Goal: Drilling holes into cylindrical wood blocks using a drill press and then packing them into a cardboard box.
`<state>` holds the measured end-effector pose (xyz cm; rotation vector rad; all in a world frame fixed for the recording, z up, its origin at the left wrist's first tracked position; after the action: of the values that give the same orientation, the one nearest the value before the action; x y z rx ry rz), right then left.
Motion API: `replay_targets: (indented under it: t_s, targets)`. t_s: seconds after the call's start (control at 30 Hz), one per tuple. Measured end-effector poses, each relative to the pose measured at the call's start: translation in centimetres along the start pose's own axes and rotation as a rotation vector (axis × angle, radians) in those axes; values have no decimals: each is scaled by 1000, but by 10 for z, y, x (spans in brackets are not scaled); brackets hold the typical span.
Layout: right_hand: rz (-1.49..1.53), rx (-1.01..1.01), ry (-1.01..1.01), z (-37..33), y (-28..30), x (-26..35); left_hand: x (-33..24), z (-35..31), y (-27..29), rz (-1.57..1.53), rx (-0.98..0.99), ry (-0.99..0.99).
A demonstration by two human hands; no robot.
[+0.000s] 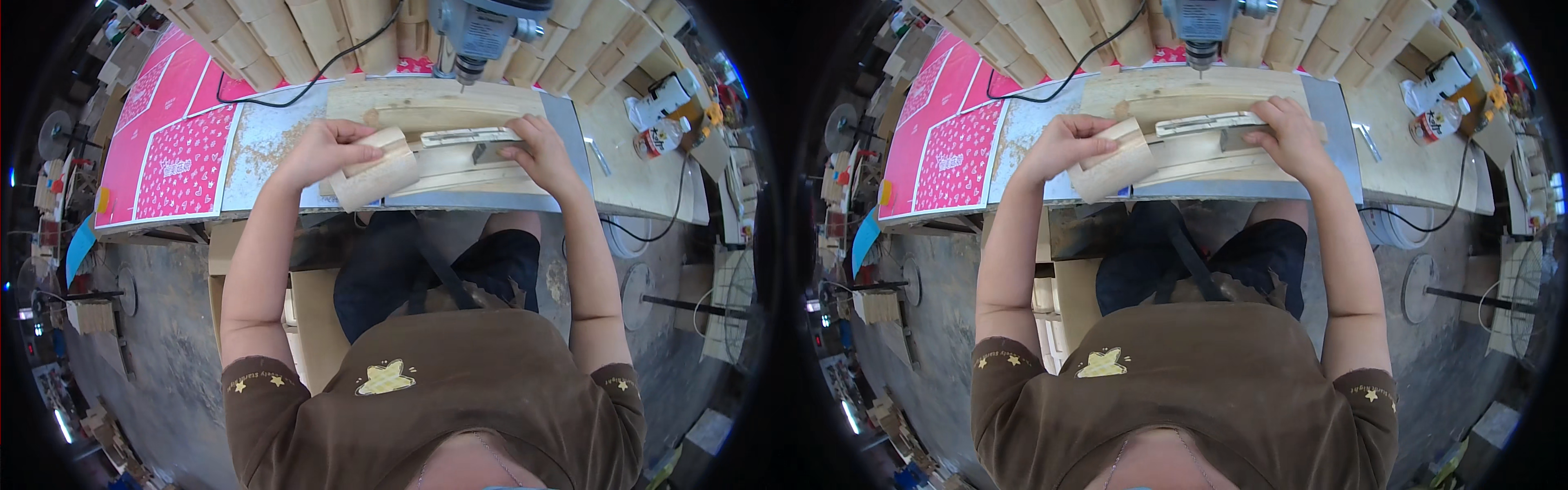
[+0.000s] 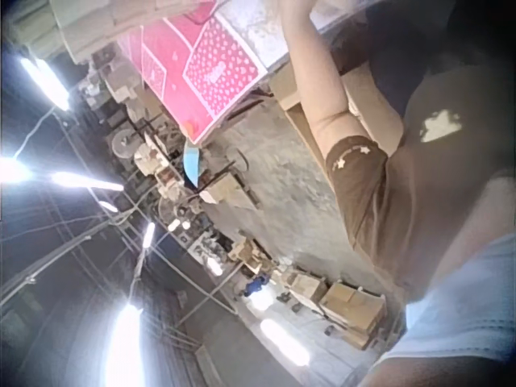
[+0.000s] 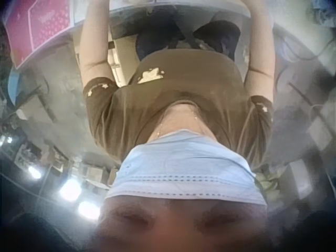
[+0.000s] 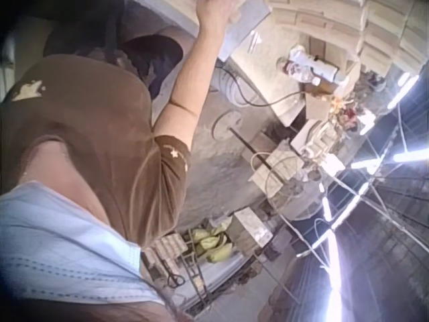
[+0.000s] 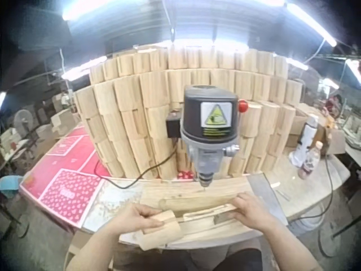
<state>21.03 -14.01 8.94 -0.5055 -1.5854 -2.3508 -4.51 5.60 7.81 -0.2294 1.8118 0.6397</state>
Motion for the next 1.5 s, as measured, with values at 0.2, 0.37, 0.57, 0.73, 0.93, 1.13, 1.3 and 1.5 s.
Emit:
replay_targets:
  t_s: [0.2,0.37,0.57,0.73,0.93,1.13,1.3,1.5]
  targets:
    - [18,-6,-36,-9,3,-2,-11,28,-16,37,105,16]
    - [-7,-16,-25,-9,4,4,-4,46,-28,-42,166,-9]
    - [0,-44,1,-5,-8,6,1,70,-72,-643,-563,-64]
    - [2,-112,21,-8,-9,9,40,45,-86,-679,-969,-239]
    - [-39,-168,-53,-5,1,-11,16,3,-132,-62,-767,-451]
    - [-88,-201,-114,18,-4,-32,15,34,-107,305,-688,-415]
    - [-86,-239,-53,28,-17,-21,29,42,-79,632,-686,-276]
    - [481,-471,-76,33,11,-24,49,53,-63,510,-505,-435]
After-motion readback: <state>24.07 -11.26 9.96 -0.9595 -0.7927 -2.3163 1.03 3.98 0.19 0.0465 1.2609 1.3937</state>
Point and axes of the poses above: each hand's wrist, its own z-axis towards the middle knuckle, its own y-axis out of the back of the hand, x = y × z, the point moved 3 cm from there along z, towards the middle knuckle, and after that the axes turned 4 degrees about z, right-handed, at the moved point
